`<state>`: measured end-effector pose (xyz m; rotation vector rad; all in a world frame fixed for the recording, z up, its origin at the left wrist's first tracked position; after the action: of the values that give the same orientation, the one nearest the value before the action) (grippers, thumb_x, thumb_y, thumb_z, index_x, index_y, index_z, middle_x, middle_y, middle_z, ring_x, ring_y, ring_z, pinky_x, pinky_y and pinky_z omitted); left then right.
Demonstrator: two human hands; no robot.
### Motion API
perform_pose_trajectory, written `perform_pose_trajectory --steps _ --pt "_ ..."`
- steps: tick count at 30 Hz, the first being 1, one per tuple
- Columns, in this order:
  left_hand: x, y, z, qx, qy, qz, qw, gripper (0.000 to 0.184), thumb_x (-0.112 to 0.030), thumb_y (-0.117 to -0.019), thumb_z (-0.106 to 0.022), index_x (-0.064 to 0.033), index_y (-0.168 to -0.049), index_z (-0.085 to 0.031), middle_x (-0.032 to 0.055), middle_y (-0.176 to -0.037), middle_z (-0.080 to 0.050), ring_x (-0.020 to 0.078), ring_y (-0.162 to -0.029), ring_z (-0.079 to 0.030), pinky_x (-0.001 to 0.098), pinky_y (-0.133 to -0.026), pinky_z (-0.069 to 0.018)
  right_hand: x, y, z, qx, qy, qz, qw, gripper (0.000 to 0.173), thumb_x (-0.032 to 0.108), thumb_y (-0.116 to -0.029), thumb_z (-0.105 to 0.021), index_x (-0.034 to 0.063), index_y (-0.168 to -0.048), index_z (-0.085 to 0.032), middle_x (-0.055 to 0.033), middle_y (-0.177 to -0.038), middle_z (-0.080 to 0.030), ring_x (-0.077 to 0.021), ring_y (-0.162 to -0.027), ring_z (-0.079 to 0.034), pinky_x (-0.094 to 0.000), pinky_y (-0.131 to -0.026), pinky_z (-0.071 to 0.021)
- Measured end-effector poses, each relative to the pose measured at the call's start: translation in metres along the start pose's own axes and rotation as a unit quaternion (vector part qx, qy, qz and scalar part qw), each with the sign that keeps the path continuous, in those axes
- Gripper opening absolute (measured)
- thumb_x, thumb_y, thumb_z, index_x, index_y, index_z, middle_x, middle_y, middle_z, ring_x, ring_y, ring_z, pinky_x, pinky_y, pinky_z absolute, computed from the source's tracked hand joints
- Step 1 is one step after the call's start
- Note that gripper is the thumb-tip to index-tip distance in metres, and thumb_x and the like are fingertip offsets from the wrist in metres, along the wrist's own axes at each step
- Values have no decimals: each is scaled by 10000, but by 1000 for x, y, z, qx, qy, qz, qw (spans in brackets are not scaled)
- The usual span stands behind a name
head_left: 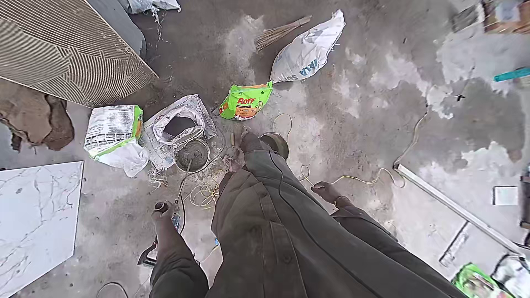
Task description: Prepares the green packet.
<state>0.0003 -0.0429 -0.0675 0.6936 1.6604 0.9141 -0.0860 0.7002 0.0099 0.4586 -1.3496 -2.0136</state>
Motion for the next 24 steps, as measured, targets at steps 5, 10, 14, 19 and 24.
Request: perform_pose_trajectory --steps 5,10,14,19,24 --pt "7 -10 8 -15 -70 15 997 299 -454 -1063 -329 -187 -1030 -458 4 -846 -533 100 -706 -580 261 -628 -528 -28 6 0 -21 -31 -37 999 493 375 -1022 -657 4 -1341 -602 -258 -1185 -688 -367 -996 -693 -546 -902 -545" --pt "25 5 20 -56 -112 -26 992 615 -620 -1040 -175 -140 -1334 -423 83 -1124 -554 181 -979 -599 438 -847 -550 48 -11 13 -47 12 22 999 458 366 -1020 -643 -14 -1275 -657 -247 -1203 -702 -371 -1119 -686 -563 -1022 -504" --pt "54 54 29 -79 -303 -25 949 696 -609 -1081 -139 -110 -1467 -433 135 -1304 -567 249 -1043 -618 459 -883 -531 130 -86 -9 -16 50 20 998 505 462 -1019 -608 24 -1254 -696 -224 -1247 -696 -366 -1189 -659 -572 -1062 -474" --pt "122 98 70 165 -608 39 776 595 -415 -1095 -170 33 -1349 -468 96 -971 -700 169 -794 -724 340 -722 -621 212 -286 -93 -25 -25 -75 997 641 565 -976 -639 -19 -1236 -684 -244 -1227 -687 -362 -1166 -656 -549 -1013 -490" --pt "314 205 -225 98 -903 228 352 295 -32 -1060 -459 47 -1299 -613 139 -1356 -639 132 -1198 -609 209 -981 -453 210 -431 -170 -97 -15 -166 981 771 534 -958 -663 -45 -1442 -505 -246 -1390 -611 -328 -1321 -592 -489 -1109 -469"
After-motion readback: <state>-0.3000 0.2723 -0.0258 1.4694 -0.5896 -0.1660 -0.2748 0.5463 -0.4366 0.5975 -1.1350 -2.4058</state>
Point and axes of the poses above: each hand's wrist, its own y-axis away from the middle knuckle, its own z-axis out of the back of the hand, x = y × z, the point moved 8 cm from there along -y, towards the middle knuckle
